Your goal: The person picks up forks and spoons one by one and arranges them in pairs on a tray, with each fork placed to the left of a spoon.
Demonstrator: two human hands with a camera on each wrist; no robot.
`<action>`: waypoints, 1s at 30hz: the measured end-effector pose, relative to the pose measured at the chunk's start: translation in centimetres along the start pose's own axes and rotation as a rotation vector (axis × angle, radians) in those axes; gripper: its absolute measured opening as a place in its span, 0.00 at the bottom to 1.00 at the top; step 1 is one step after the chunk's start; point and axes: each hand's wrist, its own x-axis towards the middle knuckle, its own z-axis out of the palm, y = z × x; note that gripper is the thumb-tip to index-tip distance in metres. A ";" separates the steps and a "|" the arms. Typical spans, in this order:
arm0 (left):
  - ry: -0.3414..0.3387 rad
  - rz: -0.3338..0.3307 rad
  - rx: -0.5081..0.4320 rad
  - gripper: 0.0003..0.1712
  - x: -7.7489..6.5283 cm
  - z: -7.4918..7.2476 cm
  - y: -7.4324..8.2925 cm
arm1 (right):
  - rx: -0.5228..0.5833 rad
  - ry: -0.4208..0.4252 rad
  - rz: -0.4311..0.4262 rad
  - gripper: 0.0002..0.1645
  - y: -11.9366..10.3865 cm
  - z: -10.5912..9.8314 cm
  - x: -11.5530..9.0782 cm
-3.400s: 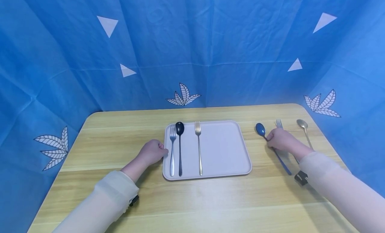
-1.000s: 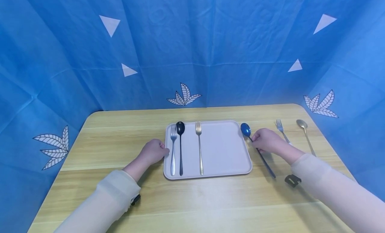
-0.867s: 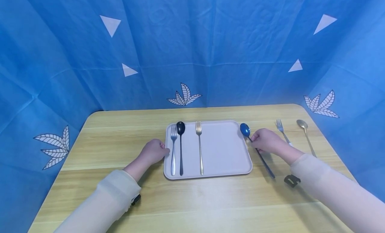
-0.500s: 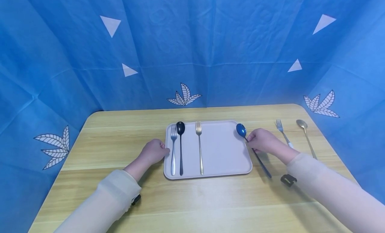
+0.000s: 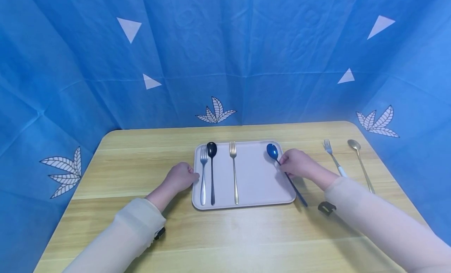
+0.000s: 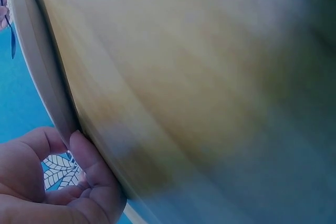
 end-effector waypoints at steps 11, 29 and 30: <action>-0.007 -0.002 0.016 0.20 0.1 0.1 0.1 | -0.019 -0.002 0.003 0.10 -0.7 0.5 0.4; -0.012 -0.023 0.007 0.18 0.2 0.1 0.0 | -0.038 0.010 -0.032 0.11 -1.4 1.7 1.4; -0.012 -0.023 0.009 0.18 0.1 0.1 0.0 | -0.038 0.010 -0.029 0.11 -1.5 1.8 1.5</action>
